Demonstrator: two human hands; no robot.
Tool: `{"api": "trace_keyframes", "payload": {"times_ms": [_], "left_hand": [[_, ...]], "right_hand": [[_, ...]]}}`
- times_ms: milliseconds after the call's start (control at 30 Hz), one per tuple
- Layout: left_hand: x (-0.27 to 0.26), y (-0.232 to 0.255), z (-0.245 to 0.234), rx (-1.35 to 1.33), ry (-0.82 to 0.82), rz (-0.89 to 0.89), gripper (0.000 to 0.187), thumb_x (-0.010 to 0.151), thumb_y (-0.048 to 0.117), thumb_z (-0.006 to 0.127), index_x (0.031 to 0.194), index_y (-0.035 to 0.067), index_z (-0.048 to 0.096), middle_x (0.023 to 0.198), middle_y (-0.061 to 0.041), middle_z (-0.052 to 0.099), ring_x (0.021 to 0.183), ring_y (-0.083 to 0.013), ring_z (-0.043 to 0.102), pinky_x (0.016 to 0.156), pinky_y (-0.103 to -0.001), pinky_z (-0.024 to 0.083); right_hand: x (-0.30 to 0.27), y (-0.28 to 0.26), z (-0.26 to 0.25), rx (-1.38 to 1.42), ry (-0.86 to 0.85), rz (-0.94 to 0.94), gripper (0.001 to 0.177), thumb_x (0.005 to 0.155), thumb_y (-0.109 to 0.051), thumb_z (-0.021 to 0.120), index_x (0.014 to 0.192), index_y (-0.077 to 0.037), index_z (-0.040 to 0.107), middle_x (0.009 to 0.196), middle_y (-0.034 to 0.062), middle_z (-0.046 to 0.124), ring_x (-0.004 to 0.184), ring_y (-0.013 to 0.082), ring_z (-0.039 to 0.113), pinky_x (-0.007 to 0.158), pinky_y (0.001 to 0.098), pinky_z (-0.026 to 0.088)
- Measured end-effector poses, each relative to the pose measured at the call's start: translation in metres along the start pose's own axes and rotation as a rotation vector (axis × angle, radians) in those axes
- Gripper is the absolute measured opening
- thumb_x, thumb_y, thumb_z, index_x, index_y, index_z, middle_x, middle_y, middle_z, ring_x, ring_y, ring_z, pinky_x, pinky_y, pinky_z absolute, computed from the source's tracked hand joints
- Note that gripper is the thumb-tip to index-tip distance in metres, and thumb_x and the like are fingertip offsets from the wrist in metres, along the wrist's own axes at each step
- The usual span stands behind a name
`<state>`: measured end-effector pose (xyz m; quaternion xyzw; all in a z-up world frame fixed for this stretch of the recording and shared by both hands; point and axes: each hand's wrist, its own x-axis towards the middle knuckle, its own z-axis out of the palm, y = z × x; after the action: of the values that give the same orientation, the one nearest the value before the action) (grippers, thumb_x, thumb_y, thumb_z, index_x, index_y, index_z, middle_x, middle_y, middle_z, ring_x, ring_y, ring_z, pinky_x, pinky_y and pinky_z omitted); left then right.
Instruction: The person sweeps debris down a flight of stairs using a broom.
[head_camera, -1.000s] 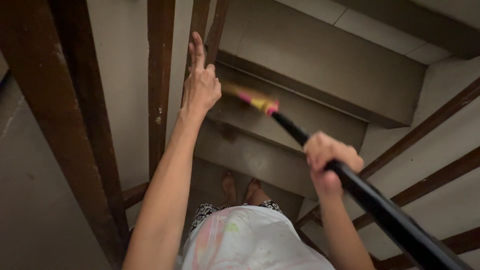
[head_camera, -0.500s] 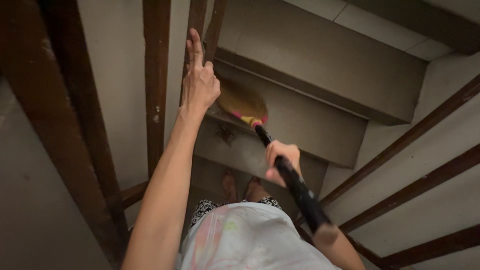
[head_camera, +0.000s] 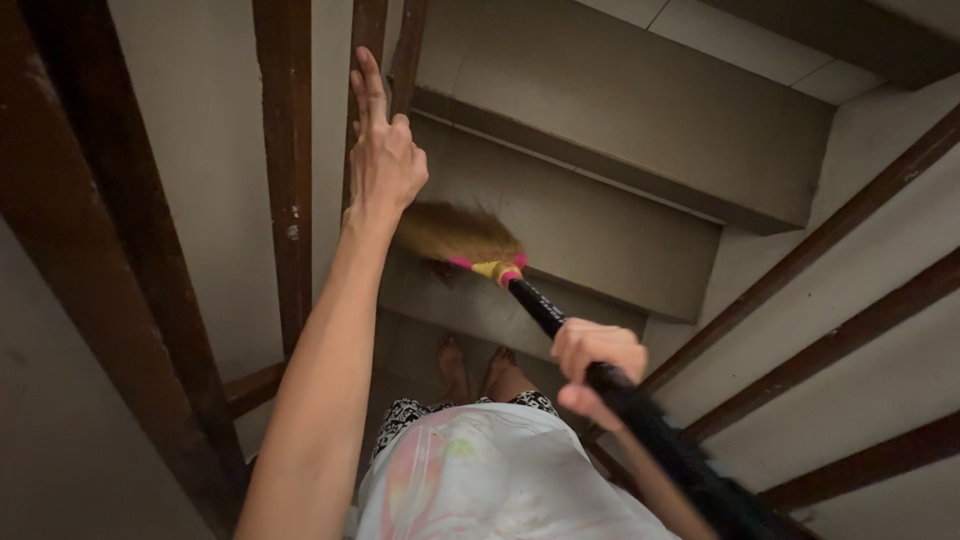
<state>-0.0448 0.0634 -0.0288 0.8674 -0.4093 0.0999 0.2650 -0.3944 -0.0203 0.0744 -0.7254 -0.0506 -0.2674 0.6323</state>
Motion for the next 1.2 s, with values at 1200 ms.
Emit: {"api": "trace_keyframes", "payload": {"times_ms": [1200], "left_hand": [[-0.045,0.011,-0.006,-0.169,-0.036,-0.358,0.04,0.093,0.009,0.065,0.126,-0.01,0.054,0.161,-0.04,0.016,0.137,-0.0534,0.045,0.107,-0.048,0.049]], "right_hand": [[0.099,0.048,-0.064,-0.347,0.298,0.042,0.032,0.088,-0.022,0.076,0.07,-0.004,0.057,0.066,0.0007,0.054,0.062,0.0108,0.048,0.058,0.0273,0.04]]}}
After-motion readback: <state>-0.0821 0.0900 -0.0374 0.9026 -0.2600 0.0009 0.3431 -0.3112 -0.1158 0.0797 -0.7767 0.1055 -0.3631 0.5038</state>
